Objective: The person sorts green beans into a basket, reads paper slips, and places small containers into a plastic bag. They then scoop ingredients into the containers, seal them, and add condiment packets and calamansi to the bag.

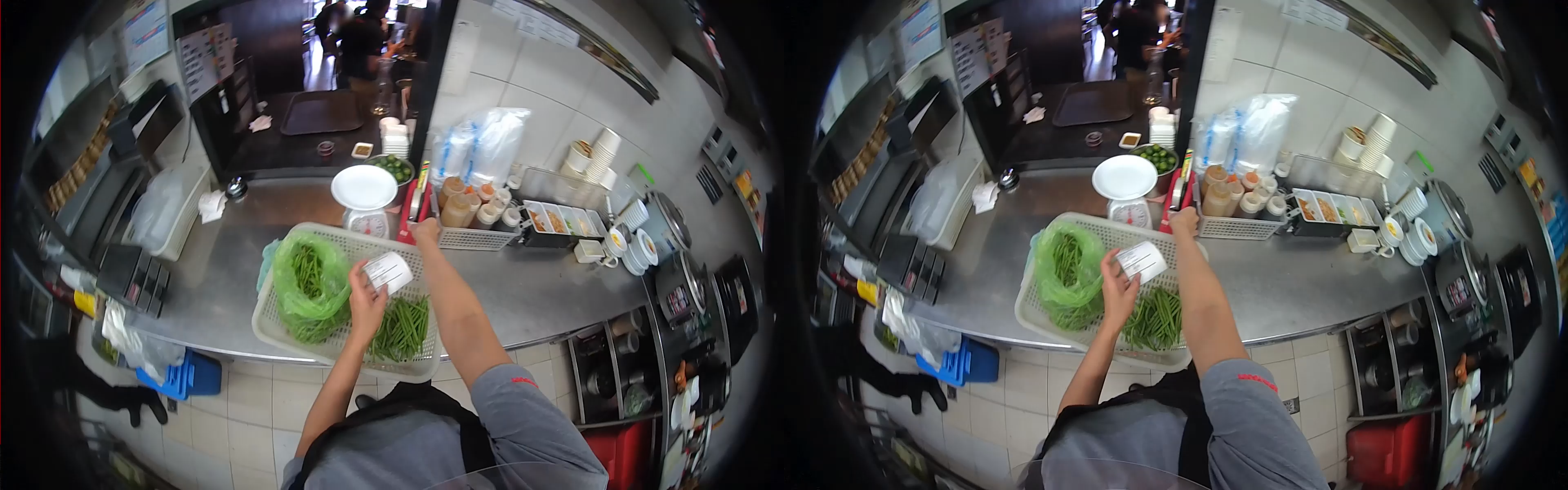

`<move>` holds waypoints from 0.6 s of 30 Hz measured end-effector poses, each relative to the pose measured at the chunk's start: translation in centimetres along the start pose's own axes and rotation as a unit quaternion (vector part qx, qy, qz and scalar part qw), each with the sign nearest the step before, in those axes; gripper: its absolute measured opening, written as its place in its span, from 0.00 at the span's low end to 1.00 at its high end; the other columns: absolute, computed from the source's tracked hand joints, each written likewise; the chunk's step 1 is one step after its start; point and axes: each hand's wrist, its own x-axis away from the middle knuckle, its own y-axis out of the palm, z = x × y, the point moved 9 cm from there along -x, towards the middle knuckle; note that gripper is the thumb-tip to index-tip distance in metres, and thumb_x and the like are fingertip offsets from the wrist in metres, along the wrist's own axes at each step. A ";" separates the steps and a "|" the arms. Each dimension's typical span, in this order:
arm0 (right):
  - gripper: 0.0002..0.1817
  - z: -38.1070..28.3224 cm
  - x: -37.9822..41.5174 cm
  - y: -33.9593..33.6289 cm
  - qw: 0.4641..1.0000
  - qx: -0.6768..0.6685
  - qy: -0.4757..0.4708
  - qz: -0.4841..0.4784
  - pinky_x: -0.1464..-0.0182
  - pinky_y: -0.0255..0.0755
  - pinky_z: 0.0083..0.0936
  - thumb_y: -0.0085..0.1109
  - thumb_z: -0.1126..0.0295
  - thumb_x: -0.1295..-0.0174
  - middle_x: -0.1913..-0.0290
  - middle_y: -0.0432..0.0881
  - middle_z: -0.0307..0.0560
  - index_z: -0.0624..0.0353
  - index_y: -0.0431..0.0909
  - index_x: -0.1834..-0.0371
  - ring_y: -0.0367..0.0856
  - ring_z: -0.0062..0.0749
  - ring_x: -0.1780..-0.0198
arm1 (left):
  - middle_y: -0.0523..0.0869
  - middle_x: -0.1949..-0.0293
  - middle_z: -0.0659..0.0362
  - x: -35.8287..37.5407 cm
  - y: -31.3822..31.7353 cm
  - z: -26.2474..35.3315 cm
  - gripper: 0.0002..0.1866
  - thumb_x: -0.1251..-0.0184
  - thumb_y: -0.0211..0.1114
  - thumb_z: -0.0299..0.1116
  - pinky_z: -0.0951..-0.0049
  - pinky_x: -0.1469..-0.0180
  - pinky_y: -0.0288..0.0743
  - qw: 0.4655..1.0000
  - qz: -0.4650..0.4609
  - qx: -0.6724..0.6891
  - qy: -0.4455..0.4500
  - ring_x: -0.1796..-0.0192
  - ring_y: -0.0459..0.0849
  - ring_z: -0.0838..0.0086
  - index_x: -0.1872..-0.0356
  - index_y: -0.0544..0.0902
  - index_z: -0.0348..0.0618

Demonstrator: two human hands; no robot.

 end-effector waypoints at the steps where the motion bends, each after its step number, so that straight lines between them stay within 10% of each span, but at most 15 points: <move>1: 0.25 0.0 0.0 -0.2 1.000 0.003 -0.012 0.003 0.40 0.65 0.43 0.73 0.56 0.55 0.48 0.80 0.50 0.53 0.80 0.54 0.79 0.42 0.46 | 0.70 0.42 0.48 0.2 0.1 0.0 0.31 0.45 0.51 0.08 0.76 0.48 0.74 1.000 -0.007 0.017 -0.017 0.46 0.78 0.67 0.39 0.61 0.39; 13: 0.12 -3.8 4.4 -2.4 0.988 0.097 -0.118 0.013 0.35 0.55 0.48 0.67 0.65 0.49 0.56 0.84 0.49 0.54 0.83 0.62 0.81 0.44 0.50 | 0.62 0.35 0.58 0.2 1.1 -0.3 0.37 0.48 0.47 0.06 0.83 0.50 0.70 0.993 -0.094 0.014 -0.064 0.41 0.75 0.72 0.32 0.60 0.39; 16: 0.28 -2.7 3.8 -2.7 0.993 0.073 -0.081 0.039 0.40 0.64 0.46 0.78 0.63 0.63 0.50 0.81 0.49 0.53 0.79 0.55 0.79 0.43 0.46 | 0.62 0.35 0.56 0.3 1.0 -0.6 0.37 0.49 0.47 0.05 0.80 0.46 0.70 0.994 -0.105 -0.010 -0.039 0.40 0.74 0.70 0.32 0.61 0.38; 18: 0.23 -1.9 5.2 -3.7 1.000 0.005 -0.014 0.002 0.40 0.67 0.41 0.69 0.61 0.52 0.46 0.78 0.54 0.55 0.78 0.53 0.76 0.45 0.43 | 0.62 0.35 0.55 -0.5 1.3 -0.5 0.37 0.50 0.47 0.05 0.78 0.44 0.70 0.994 -0.111 -0.005 -0.022 0.40 0.73 0.69 0.33 0.62 0.37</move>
